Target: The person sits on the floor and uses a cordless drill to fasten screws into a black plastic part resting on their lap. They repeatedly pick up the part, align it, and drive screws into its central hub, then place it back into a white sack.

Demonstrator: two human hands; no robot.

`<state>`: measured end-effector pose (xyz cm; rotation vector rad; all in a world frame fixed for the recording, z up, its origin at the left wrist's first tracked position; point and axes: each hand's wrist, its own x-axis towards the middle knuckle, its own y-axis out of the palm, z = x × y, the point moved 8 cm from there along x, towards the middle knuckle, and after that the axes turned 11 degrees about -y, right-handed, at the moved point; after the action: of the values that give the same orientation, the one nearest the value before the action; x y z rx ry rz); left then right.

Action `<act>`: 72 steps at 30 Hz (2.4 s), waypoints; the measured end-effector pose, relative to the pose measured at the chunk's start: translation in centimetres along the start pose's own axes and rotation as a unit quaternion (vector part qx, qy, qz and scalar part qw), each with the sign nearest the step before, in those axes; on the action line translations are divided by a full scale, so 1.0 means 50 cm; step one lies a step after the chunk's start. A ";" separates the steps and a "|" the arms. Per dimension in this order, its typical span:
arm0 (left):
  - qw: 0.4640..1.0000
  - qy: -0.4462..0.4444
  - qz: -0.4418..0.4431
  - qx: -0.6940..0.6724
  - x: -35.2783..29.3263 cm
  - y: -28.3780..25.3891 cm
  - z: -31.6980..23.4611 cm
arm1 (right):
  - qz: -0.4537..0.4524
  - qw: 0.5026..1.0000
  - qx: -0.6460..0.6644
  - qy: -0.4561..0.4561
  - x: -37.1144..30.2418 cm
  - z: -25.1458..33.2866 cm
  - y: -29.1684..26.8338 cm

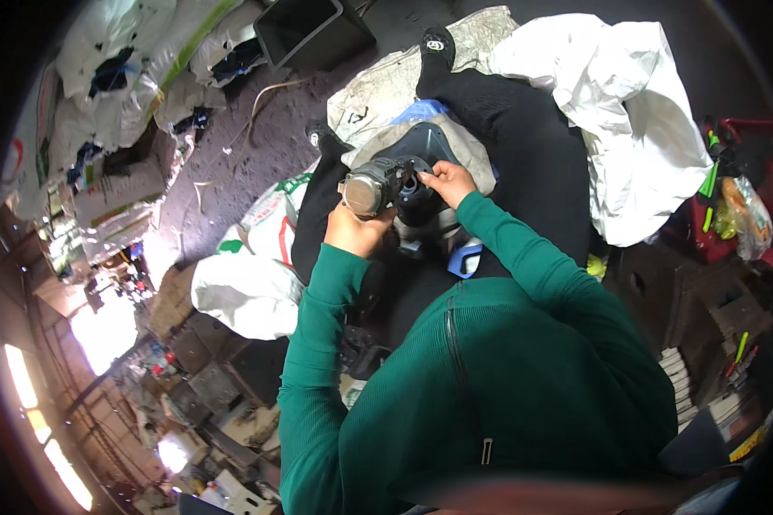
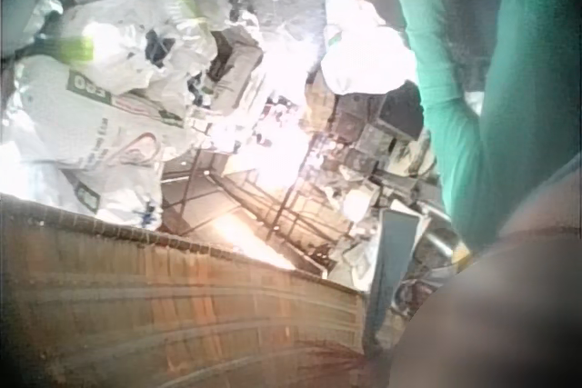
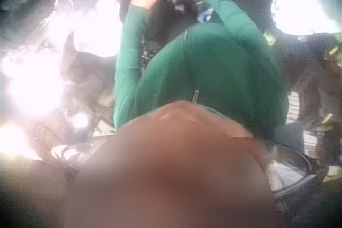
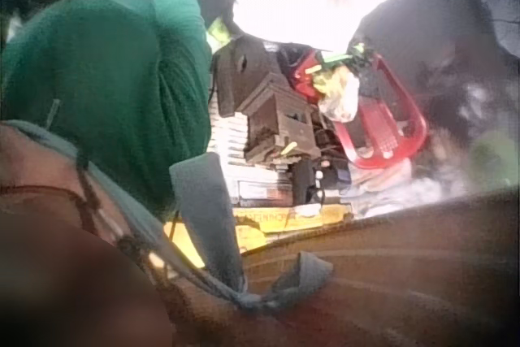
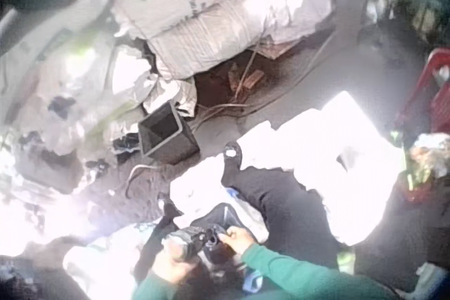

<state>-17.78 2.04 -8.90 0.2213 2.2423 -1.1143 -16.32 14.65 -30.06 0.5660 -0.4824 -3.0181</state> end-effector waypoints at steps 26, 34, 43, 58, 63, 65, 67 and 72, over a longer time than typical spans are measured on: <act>0.864 0.230 -0.129 -0.428 -0.438 -0.083 0.278 | 0.040 0.946 -0.041 -0.320 -0.157 0.448 0.258; 0.996 0.068 -0.039 -0.042 -0.410 0.101 0.322 | 0.444 0.886 -0.112 -0.077 -0.322 0.362 0.606; 0.887 -0.052 -0.287 -0.357 -0.606 -0.074 0.605 | 0.605 0.738 -0.194 0.227 -0.482 -0.135 0.803; 0.921 -0.125 -0.216 -0.298 -0.390 -0.123 0.834 | 0.309 0.764 -0.374 -0.426 -0.197 0.228 0.767; 0.878 -0.147 -0.399 -0.219 -0.131 -0.387 0.901 | 0.367 0.788 -0.405 -0.285 -0.137 0.128 0.757; 0.912 -0.266 -0.299 -0.090 0.038 -0.371 0.939 | 0.370 0.875 -0.235 -0.204 -0.132 0.113 0.719; 0.915 -0.327 -0.237 -0.012 0.161 -0.332 0.975 | 0.393 0.891 -0.157 -0.164 -0.139 0.116 0.692; 0.859 -0.430 -0.278 -0.022 0.260 -0.270 1.011 | 0.426 0.872 -0.191 -0.146 -0.145 0.147 0.670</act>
<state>-10.65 -46.81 -30.63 -0.8467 1.5096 -1.1182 -12.99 -14.40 -10.71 -0.1288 -0.0743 -2.2259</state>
